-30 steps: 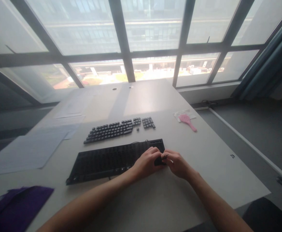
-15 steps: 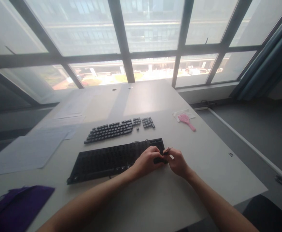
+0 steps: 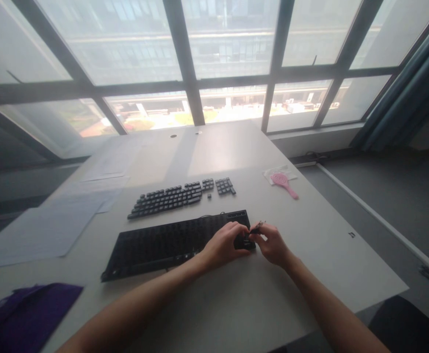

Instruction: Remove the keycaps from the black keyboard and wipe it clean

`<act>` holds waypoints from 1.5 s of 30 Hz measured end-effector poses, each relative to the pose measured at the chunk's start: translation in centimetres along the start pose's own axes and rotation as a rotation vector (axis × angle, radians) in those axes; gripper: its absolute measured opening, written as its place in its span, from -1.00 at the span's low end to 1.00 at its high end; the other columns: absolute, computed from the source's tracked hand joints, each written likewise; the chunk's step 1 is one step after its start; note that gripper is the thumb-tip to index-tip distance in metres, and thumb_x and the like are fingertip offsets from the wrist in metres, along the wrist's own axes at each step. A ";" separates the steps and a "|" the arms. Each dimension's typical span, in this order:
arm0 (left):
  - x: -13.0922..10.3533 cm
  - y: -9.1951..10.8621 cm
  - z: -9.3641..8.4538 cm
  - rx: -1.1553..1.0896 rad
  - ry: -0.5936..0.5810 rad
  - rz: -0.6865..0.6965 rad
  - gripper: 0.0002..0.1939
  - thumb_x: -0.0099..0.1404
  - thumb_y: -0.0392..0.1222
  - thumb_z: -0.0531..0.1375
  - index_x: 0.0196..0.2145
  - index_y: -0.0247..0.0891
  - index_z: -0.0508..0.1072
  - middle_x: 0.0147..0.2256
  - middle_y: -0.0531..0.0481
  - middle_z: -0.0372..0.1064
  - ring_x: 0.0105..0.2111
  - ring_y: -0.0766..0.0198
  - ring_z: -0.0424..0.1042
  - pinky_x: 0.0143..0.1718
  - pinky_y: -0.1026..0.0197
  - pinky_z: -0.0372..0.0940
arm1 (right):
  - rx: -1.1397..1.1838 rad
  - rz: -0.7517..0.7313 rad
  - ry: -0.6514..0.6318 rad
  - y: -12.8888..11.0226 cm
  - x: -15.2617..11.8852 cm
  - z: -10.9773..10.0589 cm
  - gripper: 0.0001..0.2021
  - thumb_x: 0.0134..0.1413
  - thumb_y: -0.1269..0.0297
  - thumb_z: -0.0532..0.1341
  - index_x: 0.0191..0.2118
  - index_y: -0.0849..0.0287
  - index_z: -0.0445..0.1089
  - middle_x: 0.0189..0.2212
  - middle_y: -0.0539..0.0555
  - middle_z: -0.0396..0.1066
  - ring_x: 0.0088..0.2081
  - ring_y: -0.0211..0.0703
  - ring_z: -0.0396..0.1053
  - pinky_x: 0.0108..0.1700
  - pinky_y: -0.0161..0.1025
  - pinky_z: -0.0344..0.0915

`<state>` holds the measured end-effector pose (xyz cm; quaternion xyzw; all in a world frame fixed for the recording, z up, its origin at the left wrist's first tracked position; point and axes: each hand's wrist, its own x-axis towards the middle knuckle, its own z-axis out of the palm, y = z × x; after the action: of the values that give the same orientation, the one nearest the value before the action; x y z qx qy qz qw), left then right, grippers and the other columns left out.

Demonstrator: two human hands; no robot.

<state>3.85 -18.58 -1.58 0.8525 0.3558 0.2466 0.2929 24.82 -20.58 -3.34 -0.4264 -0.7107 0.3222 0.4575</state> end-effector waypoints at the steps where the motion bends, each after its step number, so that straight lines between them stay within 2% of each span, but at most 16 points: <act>1: 0.0 0.0 0.0 0.008 -0.004 0.006 -0.54 0.06 -0.08 0.46 -0.13 -0.17 0.42 -0.20 -0.01 0.40 -0.15 0.14 0.36 -0.15 0.17 0.28 | 0.031 0.028 -0.031 0.1 0.1 0.0 -0.94 0.20 0.34 0.22 -0.31 0.15 0.41 -0.44 0.04 0.44 -0.42 -0.13 0.41 -0.34 -0.23 0.37; 4: 0.0 -0.1 0.1 0.027 -0.011 0.018 -0.58 0.08 -0.09 0.45 -0.15 -0.17 0.42 -0.20 -0.01 0.40 -0.15 0.14 0.36 -0.15 0.18 0.27 | 0.056 0.035 -0.123 0.1 0.2 0.2 -0.92 0.24 0.34 0.19 -0.31 0.15 0.40 -0.45 0.02 0.42 -0.42 -0.15 0.39 -0.33 -0.25 0.35; 8: 0.0 0.0 0.0 0.040 -0.012 0.028 -0.62 0.14 -0.08 0.41 -0.14 -0.17 0.42 -0.20 -0.02 0.40 -0.15 0.14 0.35 -0.14 0.18 0.27 | -0.076 -0.103 -0.185 -0.3 0.0 0.3 -0.90 0.27 0.39 0.15 -0.29 0.14 0.38 -0.36 0.06 0.41 -0.33 -0.14 0.37 -0.23 -0.24 0.31; 11: 0.1 0.0 -0.1 0.045 -0.002 0.034 -0.66 0.20 -0.05 0.36 -0.13 -0.18 0.42 -0.20 -0.03 0.40 -0.16 0.15 0.35 -0.13 0.17 0.27 | -0.222 -0.219 -0.264 -0.9 -0.2 0.3 -0.82 0.31 0.44 0.07 -0.28 0.13 0.38 -0.37 0.08 0.37 -0.34 -0.14 0.32 -0.27 -0.25 0.28; 14: 0.1 0.1 -0.1 0.055 -0.009 0.039 -0.69 0.20 -0.09 0.36 -0.14 -0.19 0.43 -0.21 -0.03 0.40 -0.17 0.16 0.35 -0.14 0.18 0.27 | -0.327 -0.301 -0.282 -1.2 -0.4 0.4 -0.76 0.32 0.47 0.02 -0.30 0.12 0.39 -0.42 0.08 0.35 -0.36 -0.13 0.28 -0.31 -0.24 0.25; 17: 0.0 0.0 0.0 0.056 -0.017 0.047 -0.71 0.18 -0.12 0.37 -0.16 -0.20 0.46 -0.20 -0.03 0.40 -0.16 0.16 0.34 -0.13 0.17 0.28 | -0.277 -0.272 -0.222 -1.0 -0.5 0.7 -0.77 0.33 0.42 0.04 -0.31 0.11 0.40 -0.44 0.06 0.38 -0.39 -0.13 0.31 -0.32 -0.24 0.27; 21: -0.1 -0.2 0.1 0.054 -0.018 0.059 -0.77 0.17 -0.16 0.39 -0.22 -0.20 0.51 -0.18 -0.04 0.40 -0.14 0.15 0.35 -0.12 0.17 0.29 | -0.106 -0.042 0.013 -0.5 -0.4 1.4 -0.86 0.27 0.28 0.17 -0.33 0.12 0.41 -0.45 0.06 0.46 -0.42 -0.12 0.40 -0.30 -0.20 0.37; 23: -0.1 -0.3 0.2 0.050 -0.015 0.057 -0.78 0.18 -0.16 0.39 -0.22 -0.19 0.53 -0.18 -0.04 0.40 -0.14 0.15 0.35 -0.12 0.17 0.30 | 0.000 0.080 0.131 -0.4 -0.2 1.7 -0.85 0.24 0.22 0.21 -0.35 0.13 0.40 -0.50 0.04 0.46 -0.46 -0.12 0.41 -0.36 -0.20 0.39; 26: 0.0 -0.2 0.1 0.054 -0.015 0.036 -0.74 0.17 -0.12 0.40 -0.19 -0.21 0.54 -0.17 -0.06 0.41 -0.13 0.15 0.37 -0.11 0.16 0.31 | 0.130 0.162 0.245 -0.6 -0.1 1.7 -0.82 0.22 0.17 0.23 -0.35 0.14 0.38 -0.55 0.02 0.45 -0.52 -0.13 0.41 -0.44 -0.21 0.39; 30: 0.0 0.0 -0.1 0.055 -0.033 0.017 -0.68 0.15 -0.09 0.41 -0.15 -0.20 0.54 -0.16 -0.07 0.42 -0.13 0.12 0.38 -0.11 0.14 0.32 | 0.100 0.112 0.197 -0.8 -0.1 1.0 -0.84 0.21 0.20 0.24 -0.35 0.13 0.40 -0.52 0.04 0.45 -0.48 -0.11 0.43 -0.40 -0.19 0.40; 33: 0.0 0.1 -0.2 0.023 0.002 0.009 -0.65 0.19 -0.06 0.38 -0.09 -0.18 0.51 -0.18 -0.06 0.43 -0.13 0.12 0.38 -0.10 0.14 0.32 | 0.035 0.052 0.182 -0.8 -0.2 0.7 -0.87 0.22 0.24 0.23 -0.34 0.13 0.41 -0.49 0.04 0.44 -0.47 -0.11 0.42 -0.37 -0.18 0.39; 38: 0.0 -0.1 0.0 -0.039 0.069 0.043 -0.84 0.26 -0.19 0.33 -0.17 -0.19 0.54 -0.23 -0.03 0.46 -0.15 0.18 0.38 -0.10 0.17 0.30 | -0.110 -0.069 0.133 -0.9 -0.2 1.1 -0.88 0.23 0.28 0.22 -0.35 0.12 0.42 -0.43 0.07 0.47 -0.39 -0.09 0.44 -0.26 -0.16 0.39; 42: -0.1 0.0 -0.1 -0.056 0.114 0.023 -0.73 0.26 -0.21 0.33 -0.07 -0.18 0.48 -0.22 -0.01 0.47 -0.18 0.20 0.39 -0.12 0.18 0.33 | -0.081 0.062 0.229 -1.1 -0.2 1.8 -0.84 0.28 0.21 0.18 -0.33 0.12 0.38 -0.45 0.06 0.49 -0.43 -0.09 0.45 -0.31 -0.18 0.40; 45: -0.4 0.5 -0.1 0.034 0.074 0.102 -0.80 0.35 -0.23 0.25 -0.06 -0.16 0.46 -0.19 -0.02 0.47 -0.19 0.21 0.38 -0.07 0.16 0.32 | 0.067 0.170 0.238 -1.3 -0.1 2.0 -0.78 0.30 0.13 0.17 -0.35 0.11 0.32 -0.51 0.03 0.47 -0.50 -0.13 0.42 -0.41 -0.22 0.39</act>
<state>3.81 -19.09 -1.31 0.8647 0.3265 0.2864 0.2522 22.54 -21.38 -3.01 -0.5049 -0.6016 0.3303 0.5235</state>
